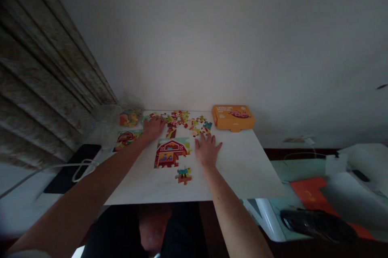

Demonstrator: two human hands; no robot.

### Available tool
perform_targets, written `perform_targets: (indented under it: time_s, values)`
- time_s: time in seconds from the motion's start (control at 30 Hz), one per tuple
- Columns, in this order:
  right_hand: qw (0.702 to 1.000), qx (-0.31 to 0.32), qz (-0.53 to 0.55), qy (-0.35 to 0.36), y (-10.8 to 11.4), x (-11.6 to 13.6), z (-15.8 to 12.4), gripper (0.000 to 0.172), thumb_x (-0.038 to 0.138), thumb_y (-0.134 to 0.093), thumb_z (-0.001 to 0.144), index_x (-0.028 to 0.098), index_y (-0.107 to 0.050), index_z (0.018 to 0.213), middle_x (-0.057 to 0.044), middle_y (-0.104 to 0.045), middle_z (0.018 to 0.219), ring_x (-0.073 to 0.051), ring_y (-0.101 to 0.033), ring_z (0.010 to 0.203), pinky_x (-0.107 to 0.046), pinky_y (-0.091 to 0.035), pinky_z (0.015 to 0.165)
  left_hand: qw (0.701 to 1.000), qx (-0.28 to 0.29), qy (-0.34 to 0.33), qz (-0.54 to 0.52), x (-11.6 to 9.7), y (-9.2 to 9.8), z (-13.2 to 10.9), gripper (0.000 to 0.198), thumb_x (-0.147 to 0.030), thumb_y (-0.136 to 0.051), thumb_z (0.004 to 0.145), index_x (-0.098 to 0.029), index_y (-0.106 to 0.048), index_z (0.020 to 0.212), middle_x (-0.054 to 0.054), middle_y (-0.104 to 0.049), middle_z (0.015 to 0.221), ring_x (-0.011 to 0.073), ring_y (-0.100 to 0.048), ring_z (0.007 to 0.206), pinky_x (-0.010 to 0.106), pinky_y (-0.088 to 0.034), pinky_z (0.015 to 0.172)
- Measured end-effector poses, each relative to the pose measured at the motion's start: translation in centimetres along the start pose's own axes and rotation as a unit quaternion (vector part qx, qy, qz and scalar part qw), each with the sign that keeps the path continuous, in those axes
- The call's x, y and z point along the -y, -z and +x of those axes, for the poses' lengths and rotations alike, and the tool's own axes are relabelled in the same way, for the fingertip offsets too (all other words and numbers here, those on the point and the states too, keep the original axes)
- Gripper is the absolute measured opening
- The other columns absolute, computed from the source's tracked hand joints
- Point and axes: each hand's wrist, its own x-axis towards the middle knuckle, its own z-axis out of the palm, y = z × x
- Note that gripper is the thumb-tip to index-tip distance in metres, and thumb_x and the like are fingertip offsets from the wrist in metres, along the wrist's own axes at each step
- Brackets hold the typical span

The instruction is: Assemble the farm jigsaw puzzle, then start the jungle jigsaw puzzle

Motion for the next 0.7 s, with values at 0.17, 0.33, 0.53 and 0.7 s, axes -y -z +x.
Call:
perform_targets:
  time_s: [0.17, 0.33, 0.53, 0.7]
  values:
    - [1.0, -0.011, 0.012, 0.0, 0.1, 0.1, 0.0, 0.054, 0.049, -0.031, 0.106, 0.03, -0.045, 0.154, -0.013, -0.042, 0.16, -0.035, -0.032, 0.148, -0.071, -0.017, 0.116, 1.0, -0.007, 0.007, 0.006, -1.8, -0.5, 0.6, 0.054, -0.043, -0.035, 0.104, -0.016, -0.051, 0.148, 0.021, -0.047, 0.156, 0.0369, -0.041, 0.145, 0.067, -0.021, 0.12]
    - [1.0, -0.009, 0.013, 0.001, 0.2, 0.1, 0.0, 0.055, 0.049, -0.03, 0.105, 0.029, -0.045, 0.154, -0.013, -0.043, 0.159, -0.035, -0.032, 0.148, -0.071, -0.017, 0.116, 0.99, 0.044, -0.135, -0.006, -4.2, -1.2, 0.8, 0.052, -0.04, -0.028, 0.106, -0.021, -0.046, 0.152, 0.016, -0.046, 0.158, 0.0307, -0.042, 0.146, 0.064, -0.024, 0.12]
    - [1.0, 0.004, 0.009, -0.001, 0.2, 0.0, 0.0, 0.056, 0.05, -0.028, 0.106, 0.03, -0.042, 0.156, -0.013, -0.04, 0.161, -0.035, -0.029, 0.15, -0.071, -0.015, 0.116, 0.981, 0.059, -0.182, 0.0, -4.7, -0.9, 0.9, 0.051, -0.042, -0.031, 0.106, -0.028, -0.047, 0.152, 0.011, -0.043, 0.161, 0.0317, -0.038, 0.148, 0.066, -0.016, 0.122]
    - [1.0, 0.013, 0.011, 0.0, 0.3, 0.0, 0.1, 0.057, 0.051, -0.026, 0.106, 0.031, -0.039, 0.158, -0.013, -0.038, 0.162, -0.035, -0.028, 0.151, -0.072, -0.014, 0.117, 0.995, 0.046, -0.075, 0.043, -2.3, -0.3, 1.2, 0.052, -0.044, -0.031, 0.105, -0.024, -0.052, 0.148, 0.015, -0.042, 0.161, 0.0356, -0.036, 0.148, 0.066, -0.016, 0.12]
